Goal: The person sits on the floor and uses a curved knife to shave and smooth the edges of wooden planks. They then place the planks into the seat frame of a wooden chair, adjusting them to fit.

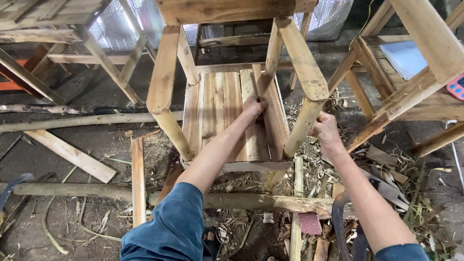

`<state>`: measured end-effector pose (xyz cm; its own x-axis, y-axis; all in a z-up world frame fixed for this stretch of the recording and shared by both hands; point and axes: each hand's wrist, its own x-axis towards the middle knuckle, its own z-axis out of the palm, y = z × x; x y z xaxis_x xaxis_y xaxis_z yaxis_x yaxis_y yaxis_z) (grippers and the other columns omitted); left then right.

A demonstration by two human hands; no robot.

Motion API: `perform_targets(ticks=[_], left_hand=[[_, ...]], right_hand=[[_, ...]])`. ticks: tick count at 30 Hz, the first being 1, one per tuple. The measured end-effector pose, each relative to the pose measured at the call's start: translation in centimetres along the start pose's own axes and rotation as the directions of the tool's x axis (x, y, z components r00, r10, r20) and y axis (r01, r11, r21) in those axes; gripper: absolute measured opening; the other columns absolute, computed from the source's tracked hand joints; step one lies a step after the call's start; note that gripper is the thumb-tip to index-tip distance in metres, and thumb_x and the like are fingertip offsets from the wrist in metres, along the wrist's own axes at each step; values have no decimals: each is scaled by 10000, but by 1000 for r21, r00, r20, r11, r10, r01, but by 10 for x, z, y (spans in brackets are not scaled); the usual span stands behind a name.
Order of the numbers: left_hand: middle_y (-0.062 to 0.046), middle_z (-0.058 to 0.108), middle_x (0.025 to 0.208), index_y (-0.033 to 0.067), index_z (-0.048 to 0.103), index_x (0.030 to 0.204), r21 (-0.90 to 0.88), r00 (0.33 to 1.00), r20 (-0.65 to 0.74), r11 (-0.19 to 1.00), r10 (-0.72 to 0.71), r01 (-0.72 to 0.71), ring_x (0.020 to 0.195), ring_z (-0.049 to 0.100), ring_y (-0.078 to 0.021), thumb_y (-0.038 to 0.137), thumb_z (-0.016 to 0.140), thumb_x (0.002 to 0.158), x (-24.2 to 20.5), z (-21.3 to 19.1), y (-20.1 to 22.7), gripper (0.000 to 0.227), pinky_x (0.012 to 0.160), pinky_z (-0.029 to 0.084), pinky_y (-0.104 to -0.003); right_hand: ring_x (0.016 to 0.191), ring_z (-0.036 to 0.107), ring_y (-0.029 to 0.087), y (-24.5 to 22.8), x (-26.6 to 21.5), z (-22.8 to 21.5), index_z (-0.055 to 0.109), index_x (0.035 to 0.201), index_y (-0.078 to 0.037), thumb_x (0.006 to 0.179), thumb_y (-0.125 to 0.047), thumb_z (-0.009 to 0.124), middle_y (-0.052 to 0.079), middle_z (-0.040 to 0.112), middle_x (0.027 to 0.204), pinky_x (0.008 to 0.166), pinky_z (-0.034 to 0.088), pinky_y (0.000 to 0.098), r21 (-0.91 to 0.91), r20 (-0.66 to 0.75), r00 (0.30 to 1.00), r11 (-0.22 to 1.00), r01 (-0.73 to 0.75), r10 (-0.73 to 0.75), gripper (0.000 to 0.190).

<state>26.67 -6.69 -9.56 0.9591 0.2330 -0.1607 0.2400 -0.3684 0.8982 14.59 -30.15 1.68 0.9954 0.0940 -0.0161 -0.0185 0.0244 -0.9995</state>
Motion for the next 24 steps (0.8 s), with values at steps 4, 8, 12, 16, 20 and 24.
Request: perform_targets(ticks=[4, 8, 12, 16, 20, 24], left_hand=[[-200, 611, 1176, 66, 578, 1245, 26, 999, 40, 1000, -1, 0, 1149, 556, -364, 369, 660, 753, -12, 2, 13, 584, 956, 462, -472], [-267, 598, 1163, -2, 597, 1186, 217, 997, 76, 975, 29, -45, 1165, 533, -417, 275, 545, 827, -8, 3, 17, 456, 992, 431, -504], [-165, 671, 1029, 115, 654, 1096, 294, 996, -5, 952, -91, 89, 1064, 618, -347, 375, 551, 791, 24, 27, 1, 414, 907, 486, -485], [-203, 673, 1012, 66, 675, 1074, 406, 996, 43, 910, 75, -86, 1052, 619, -383, 310, 545, 815, -26, -2, 34, 379, 908, 490, -511], [-143, 690, 790, 57, 707, 863, 659, 892, -72, 693, 447, -294, 842, 689, -326, 285, 496, 878, -39, -2, 24, 311, 717, 543, -419], [-73, 599, 544, 174, 608, 673, 692, 585, 29, 406, 810, -597, 557, 638, -283, 222, 485, 841, -126, -64, 82, 214, 455, 466, -368]], right_hand=[[726, 644, 170, 5, 3, 15, 670, 1007, -116, 780, -175, 728, 61, 651, 856, 649, 557, 326, -32, 6, 1000, 999, -13, 13, 241], [825, 662, 227, 27, 12, 26, 686, 1059, -89, 690, -230, 835, 137, 683, 929, 671, 537, 329, -116, 4, 999, 992, -40, 41, 422], [840, 658, 227, 49, 22, 23, 665, 1123, -88, 681, -215, 851, 164, 674, 940, 669, 548, 325, -74, 28, 999, 996, -44, 47, 496], [778, 651, 204, 39, 15, 30, 677, 1096, -89, 668, -193, 863, 162, 668, 890, 628, 549, 292, -59, -9, 999, 997, -52, 51, 478], [757, 644, 165, 38, 15, 35, 673, 1131, -137, 637, -162, 845, 113, 659, 876, 627, 547, 244, -48, -24, 999, 999, -23, 22, 524], [741, 617, 121, 47, 19, 34, 719, 1064, -232, 625, -220, 863, 73, 654, 899, 600, 518, 268, -169, -34, 999, 986, 8, -14, 462]])
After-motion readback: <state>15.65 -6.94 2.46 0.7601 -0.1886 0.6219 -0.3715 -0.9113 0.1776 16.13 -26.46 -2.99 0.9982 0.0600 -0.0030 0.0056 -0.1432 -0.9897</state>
